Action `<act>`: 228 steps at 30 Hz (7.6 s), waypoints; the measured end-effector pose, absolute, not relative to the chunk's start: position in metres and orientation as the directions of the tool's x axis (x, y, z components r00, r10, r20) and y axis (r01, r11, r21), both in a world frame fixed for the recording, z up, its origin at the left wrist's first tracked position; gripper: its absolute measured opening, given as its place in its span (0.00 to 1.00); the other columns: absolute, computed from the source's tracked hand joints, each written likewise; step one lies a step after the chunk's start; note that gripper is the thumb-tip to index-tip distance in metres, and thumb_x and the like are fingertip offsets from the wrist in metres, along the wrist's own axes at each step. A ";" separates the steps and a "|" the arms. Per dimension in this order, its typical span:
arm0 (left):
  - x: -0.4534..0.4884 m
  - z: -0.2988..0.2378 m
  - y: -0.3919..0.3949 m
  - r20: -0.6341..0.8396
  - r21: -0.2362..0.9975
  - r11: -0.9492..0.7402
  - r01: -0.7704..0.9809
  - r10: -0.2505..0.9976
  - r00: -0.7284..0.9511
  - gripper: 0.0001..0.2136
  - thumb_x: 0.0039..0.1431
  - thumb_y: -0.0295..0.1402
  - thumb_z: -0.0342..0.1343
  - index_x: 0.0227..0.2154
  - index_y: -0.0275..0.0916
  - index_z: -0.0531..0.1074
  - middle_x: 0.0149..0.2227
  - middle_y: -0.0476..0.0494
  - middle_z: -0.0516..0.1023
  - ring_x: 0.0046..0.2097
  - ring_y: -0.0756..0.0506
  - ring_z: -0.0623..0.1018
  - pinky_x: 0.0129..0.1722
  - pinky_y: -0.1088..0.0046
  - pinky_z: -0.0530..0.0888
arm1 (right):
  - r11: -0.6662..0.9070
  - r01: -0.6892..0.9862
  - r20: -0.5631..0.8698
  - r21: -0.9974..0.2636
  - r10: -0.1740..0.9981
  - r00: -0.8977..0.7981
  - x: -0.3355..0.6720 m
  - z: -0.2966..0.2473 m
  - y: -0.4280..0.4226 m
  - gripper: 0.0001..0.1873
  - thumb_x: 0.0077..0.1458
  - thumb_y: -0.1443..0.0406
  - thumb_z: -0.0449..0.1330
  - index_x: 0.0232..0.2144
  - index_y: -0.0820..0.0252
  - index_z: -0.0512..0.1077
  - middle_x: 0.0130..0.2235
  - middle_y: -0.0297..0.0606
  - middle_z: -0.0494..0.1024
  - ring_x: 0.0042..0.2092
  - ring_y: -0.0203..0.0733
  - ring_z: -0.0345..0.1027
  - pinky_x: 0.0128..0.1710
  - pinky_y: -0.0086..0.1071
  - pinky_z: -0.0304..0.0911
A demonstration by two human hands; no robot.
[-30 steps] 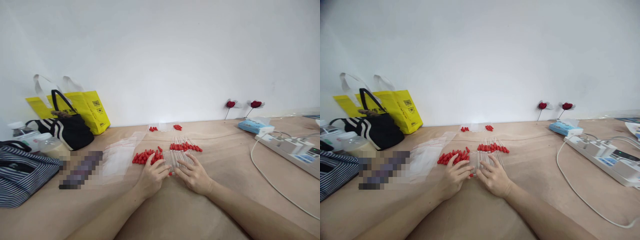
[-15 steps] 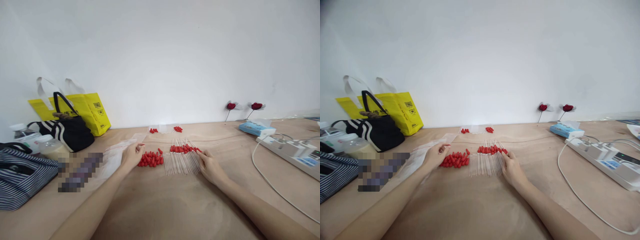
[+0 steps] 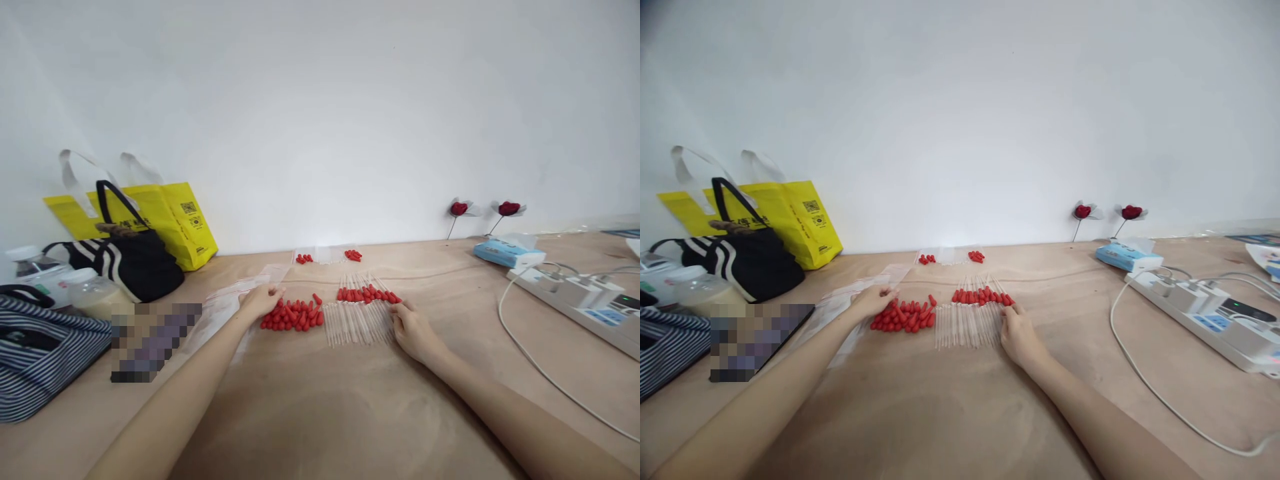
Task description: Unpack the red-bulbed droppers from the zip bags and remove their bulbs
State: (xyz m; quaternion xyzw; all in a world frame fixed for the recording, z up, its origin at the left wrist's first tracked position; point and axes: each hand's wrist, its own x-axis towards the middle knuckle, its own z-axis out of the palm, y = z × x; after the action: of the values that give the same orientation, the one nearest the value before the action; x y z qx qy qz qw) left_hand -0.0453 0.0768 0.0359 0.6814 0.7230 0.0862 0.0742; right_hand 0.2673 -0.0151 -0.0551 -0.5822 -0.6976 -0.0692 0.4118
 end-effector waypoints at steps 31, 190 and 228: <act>-0.053 0.028 0.074 0.297 0.355 -0.170 0.919 0.953 0.062 0.11 0.52 0.39 0.46 0.27 0.39 0.70 0.31 0.46 0.76 0.36 0.44 0.73 0.33 0.72 0.66 | 0.063 0.885 0.433 -0.462 0.887 0.163 0.285 -0.024 0.014 0.10 0.46 0.64 0.55 0.31 0.63 0.73 0.30 0.41 0.72 0.33 0.42 0.66 0.35 0.31 0.58; 0.021 -0.006 -0.026 0.734 0.077 -0.771 0.632 0.473 0.488 0.07 0.58 0.31 0.48 0.32 0.40 0.72 0.28 0.50 0.77 0.33 0.48 0.72 0.42 0.64 0.61 | 0.513 0.297 0.538 -0.806 0.843 0.004 0.210 -0.013 -0.046 0.12 0.47 0.58 0.58 0.31 0.59 0.73 0.32 0.39 0.77 0.35 0.41 0.70 0.36 0.36 0.65; 0.014 -0.005 -0.029 0.657 -0.146 -0.822 0.550 0.335 0.675 0.10 0.58 0.28 0.47 0.25 0.41 0.71 0.36 0.54 0.78 0.45 0.46 0.73 0.57 0.49 0.47 | 0.689 0.679 0.730 0.254 0.324 -0.602 0.209 -0.032 -0.046 0.14 0.55 0.74 0.47 0.41 0.65 0.69 0.30 0.40 0.77 0.49 0.44 0.64 0.57 0.54 0.44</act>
State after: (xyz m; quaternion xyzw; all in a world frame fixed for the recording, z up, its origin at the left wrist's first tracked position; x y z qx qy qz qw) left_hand 0.0142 -0.0289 -0.0051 0.8995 0.2460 0.3191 -0.1686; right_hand 0.2094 -0.0461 -0.0317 -0.2931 -0.8553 -0.2638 0.3363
